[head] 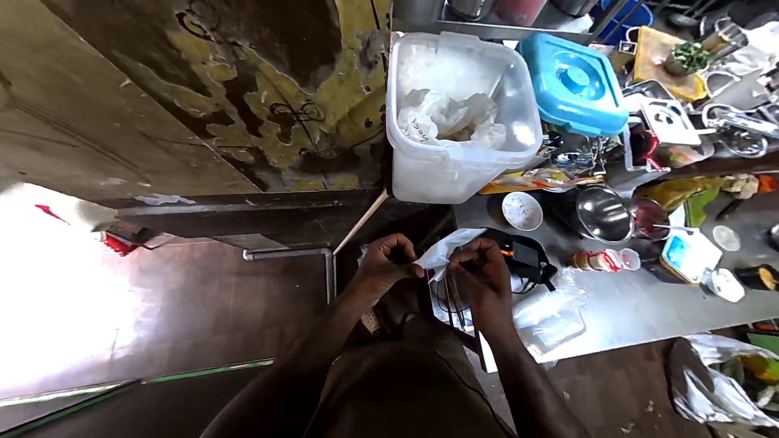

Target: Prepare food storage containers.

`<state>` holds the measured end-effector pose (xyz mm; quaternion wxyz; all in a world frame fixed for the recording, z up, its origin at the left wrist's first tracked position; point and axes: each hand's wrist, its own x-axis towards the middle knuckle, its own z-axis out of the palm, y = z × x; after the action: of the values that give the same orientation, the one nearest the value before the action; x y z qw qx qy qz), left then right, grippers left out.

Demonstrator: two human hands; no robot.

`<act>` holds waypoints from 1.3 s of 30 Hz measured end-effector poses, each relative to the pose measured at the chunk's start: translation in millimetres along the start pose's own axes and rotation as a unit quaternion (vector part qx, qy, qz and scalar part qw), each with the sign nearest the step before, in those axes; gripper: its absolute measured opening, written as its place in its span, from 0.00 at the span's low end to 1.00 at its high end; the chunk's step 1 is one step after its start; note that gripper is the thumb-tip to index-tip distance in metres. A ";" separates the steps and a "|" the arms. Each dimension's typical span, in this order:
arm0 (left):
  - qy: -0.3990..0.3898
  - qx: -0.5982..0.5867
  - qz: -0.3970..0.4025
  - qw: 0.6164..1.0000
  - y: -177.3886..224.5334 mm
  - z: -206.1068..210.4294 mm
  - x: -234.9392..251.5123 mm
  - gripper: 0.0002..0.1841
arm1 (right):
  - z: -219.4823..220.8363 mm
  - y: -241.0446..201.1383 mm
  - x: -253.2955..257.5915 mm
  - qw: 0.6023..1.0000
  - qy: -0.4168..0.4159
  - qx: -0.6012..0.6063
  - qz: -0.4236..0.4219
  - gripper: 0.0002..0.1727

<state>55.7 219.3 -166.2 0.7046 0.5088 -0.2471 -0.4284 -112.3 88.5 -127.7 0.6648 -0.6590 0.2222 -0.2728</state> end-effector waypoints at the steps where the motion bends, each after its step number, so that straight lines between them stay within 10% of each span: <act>1: -0.002 0.003 0.000 1.000 -1.5 -1.5 2.7 0.15 | -1.4 0.9 1.0 1.000 0.006 0.002 0.004 0.18; 12: 0.027 0.085 -0.013 0.996 -5.6 25.7 60.3 0.19 | -23.3 19.6 43.3 0.994 -0.039 -0.089 0.056 0.38; 28: 0.151 0.350 -0.107 0.918 22.7 43.7 118.0 0.14 | -70.7 22.0 114.0 0.996 -0.031 -0.024 0.080 0.38; 32: 0.118 0.246 -0.199 0.941 33.9 48.1 105.4 0.16 | -65.1 19.7 123.7 1.000 0.012 0.003 0.027 0.43; 39: 0.099 0.161 -0.078 0.979 20.0 29.5 105.5 0.05 | -41.2 27.7 118.3 0.992 -0.021 -0.119 0.037 0.33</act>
<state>93.5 116.5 -146.3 0.5988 0.6732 -0.2011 -0.3843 -48.3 -20.7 -149.1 0.5961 -0.7300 0.2634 -0.2059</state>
